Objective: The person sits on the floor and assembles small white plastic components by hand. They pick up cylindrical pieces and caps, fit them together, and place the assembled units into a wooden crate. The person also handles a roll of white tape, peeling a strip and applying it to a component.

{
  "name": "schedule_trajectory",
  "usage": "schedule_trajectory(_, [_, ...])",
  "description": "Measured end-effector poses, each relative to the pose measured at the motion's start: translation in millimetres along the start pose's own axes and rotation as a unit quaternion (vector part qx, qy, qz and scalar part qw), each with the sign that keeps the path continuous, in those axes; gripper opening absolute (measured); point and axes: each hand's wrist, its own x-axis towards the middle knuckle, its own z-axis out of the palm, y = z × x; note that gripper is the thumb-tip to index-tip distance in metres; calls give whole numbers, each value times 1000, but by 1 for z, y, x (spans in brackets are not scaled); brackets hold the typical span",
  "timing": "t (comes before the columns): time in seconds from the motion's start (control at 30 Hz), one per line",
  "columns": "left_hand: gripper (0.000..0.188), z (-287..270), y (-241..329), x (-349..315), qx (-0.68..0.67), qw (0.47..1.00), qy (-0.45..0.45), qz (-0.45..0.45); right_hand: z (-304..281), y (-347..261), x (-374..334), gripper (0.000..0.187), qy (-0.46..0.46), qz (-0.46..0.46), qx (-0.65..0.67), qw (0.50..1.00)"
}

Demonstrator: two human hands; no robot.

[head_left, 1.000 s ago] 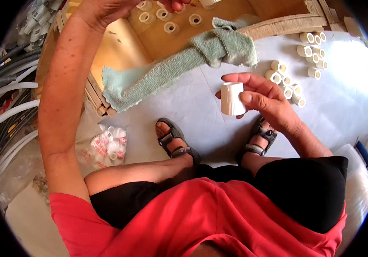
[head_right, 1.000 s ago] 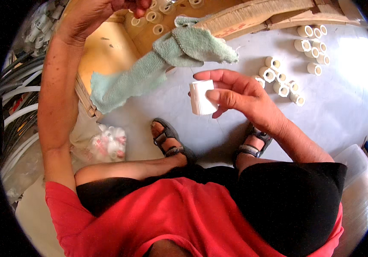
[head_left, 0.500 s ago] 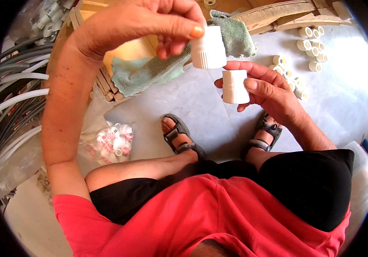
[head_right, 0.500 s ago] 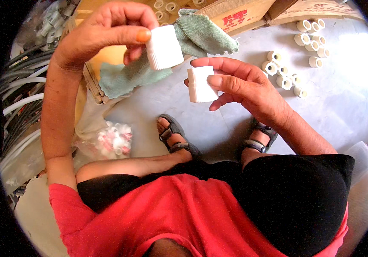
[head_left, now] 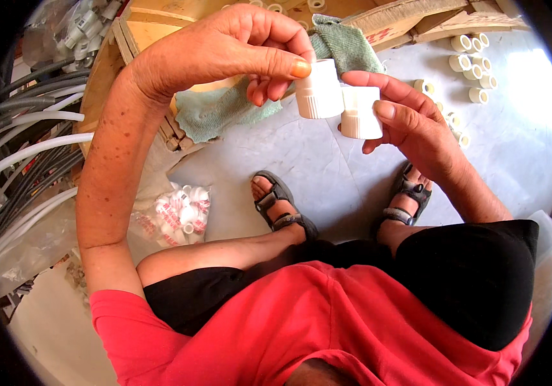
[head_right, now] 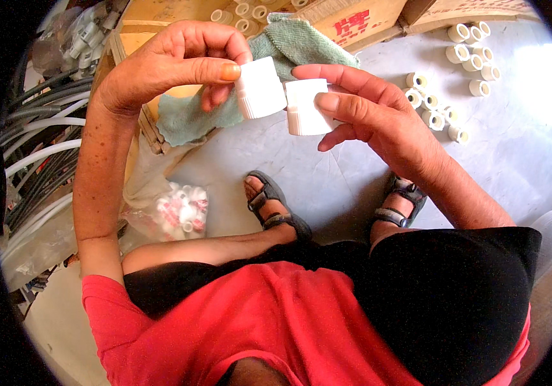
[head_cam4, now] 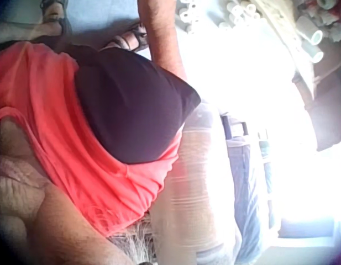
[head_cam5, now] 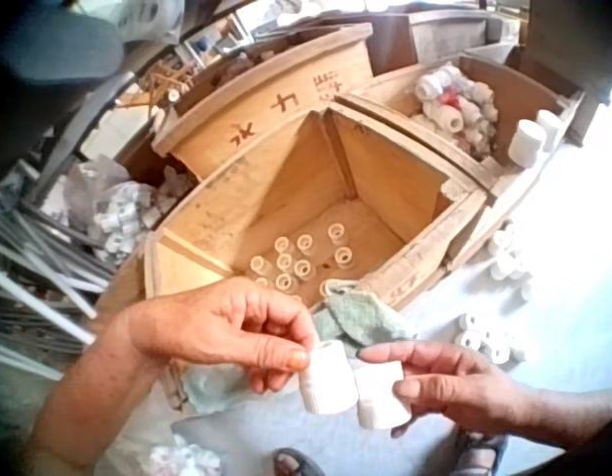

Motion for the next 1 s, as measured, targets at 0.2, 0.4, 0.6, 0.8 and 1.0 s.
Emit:
schedule_trajectory(0.2, [21, 0, -1, 0, 13, 1000, -8, 21, -1, 1, -1, 45, 9, -13, -18, 1000])
schedule_trajectory(0.4, [21, 2, 1, -3, 4, 1000, -11, 24, -1, 2, -2, 45, 0, -21, -21, 1000])
schedule_trajectory(0.6, [21, 2, 5, -7, 19, 999, -6, 43, 2, 0, -4, 46, -12, -18, -12, 1000])
schedule_trajectory(0.8, [16, -44, 17, -22, 7, 992, 112, 48, 9, -4, -9, 49, -20, 5, -26, 999])
schedule_trajectory(1.0, [16, -80, -18, 18, 63, 962, 267, 12, 5, 3, -10, 58, -24, 10, -47, 999])
